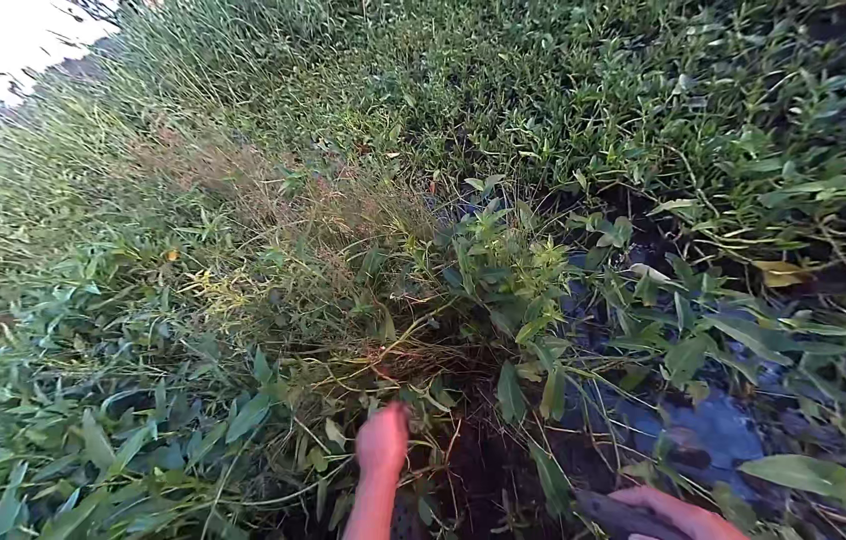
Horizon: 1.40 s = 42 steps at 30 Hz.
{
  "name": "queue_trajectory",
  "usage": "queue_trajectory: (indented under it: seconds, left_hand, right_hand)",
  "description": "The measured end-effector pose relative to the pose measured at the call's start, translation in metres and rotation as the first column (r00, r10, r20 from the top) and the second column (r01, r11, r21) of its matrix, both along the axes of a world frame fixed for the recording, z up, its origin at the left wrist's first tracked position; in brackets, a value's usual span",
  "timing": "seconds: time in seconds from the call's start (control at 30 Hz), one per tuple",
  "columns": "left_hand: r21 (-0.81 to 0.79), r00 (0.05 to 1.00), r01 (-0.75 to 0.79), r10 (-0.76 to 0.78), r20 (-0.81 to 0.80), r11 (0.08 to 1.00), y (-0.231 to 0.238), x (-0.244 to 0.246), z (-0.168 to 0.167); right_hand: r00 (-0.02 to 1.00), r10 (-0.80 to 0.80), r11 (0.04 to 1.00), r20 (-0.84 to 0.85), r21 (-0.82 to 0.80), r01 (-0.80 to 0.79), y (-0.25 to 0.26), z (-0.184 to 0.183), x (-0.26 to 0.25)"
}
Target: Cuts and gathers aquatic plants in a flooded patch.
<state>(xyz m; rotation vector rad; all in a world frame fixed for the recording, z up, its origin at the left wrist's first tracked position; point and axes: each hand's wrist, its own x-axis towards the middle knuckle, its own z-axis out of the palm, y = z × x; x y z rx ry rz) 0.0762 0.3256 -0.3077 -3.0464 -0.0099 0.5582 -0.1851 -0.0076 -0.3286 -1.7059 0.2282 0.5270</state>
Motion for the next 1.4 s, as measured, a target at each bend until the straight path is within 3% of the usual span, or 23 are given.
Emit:
queue_trajectory:
  seconds: [0.07, 0.17, 0.3, 0.47, 0.67, 0.77, 0.93, 1.07, 1.17, 1.27, 1.33, 1.4]
  left_hand:
    - [-0.063, 0.993, -0.061, 0.067, 0.101, 0.996, 0.019, 0.019, 0.029]
    - [-0.187, 0.996, 0.037, -0.052, -0.075, 0.982, -0.002, 0.025, 0.052]
    - [-0.351, 0.880, 0.161, -0.295, -0.372, 0.922, -0.070, 0.004, 0.007]
    - [-0.266, 0.977, 0.116, -0.159, -0.145, 0.957, -0.130, -0.002, -0.052]
    - [-0.032, 0.954, 0.088, -0.093, -0.284, 0.996, -0.157, -0.003, -0.090]
    - [-0.027, 0.942, 0.103, -0.106, -0.317, 0.994, -0.155, 0.005, -0.088]
    - [-0.181, 0.927, 0.115, -0.171, -0.334, 0.977, -0.129, 0.016, -0.077]
    - [-0.272, 0.942, 0.046, -0.133, -0.309, 0.961, -0.103, -0.016, -0.057]
    - [-0.241, 0.953, 0.027, -0.098, -0.286, 0.970, -0.080, -0.051, -0.048]
    - [-0.151, 0.956, 0.184, -0.213, -0.204, 0.971, -0.095, -0.065, -0.055]
    - [-0.126, 0.918, 0.371, -0.384, -0.102, 0.920, -0.116, -0.056, -0.070]
    - [-0.090, 0.868, 0.478, -0.485, -0.101, 0.874, -0.132, -0.039, -0.084]
  right_hand:
    - [1.000, -0.001, 1.000, 0.009, 0.012, 0.001, 0.000, 0.002, 0.006]
    - [0.998, -0.060, 0.997, 0.031, 0.052, 0.058, 0.007, 0.002, 0.019]
    - [0.956, -0.275, 0.961, 0.105, 0.010, 0.275, 0.020, -0.002, 0.041]
    - [0.840, -0.522, 0.848, 0.148, -0.009, 0.529, 0.003, -0.019, 0.063]
    - [0.816, -0.573, 0.820, 0.076, 0.065, 0.569, 0.002, -0.014, 0.053]
    - [0.809, -0.584, 0.811, 0.066, 0.078, 0.580, 0.002, -0.017, 0.052]
    - [0.797, -0.600, 0.799, 0.068, 0.099, 0.593, -0.005, -0.019, 0.053]
    - [0.783, -0.619, 0.782, 0.064, 0.133, 0.608, -0.006, -0.023, 0.049]
    - [0.778, -0.626, 0.776, 0.055, 0.142, 0.615, -0.008, -0.022, 0.049]
    - [0.784, -0.618, 0.783, 0.064, 0.141, 0.606, -0.008, -0.023, 0.050]
    - [0.784, -0.616, 0.785, 0.071, 0.138, 0.604, -0.009, -0.025, 0.052]
    - [0.786, -0.614, 0.787, 0.068, 0.131, 0.603, -0.007, -0.025, 0.051]
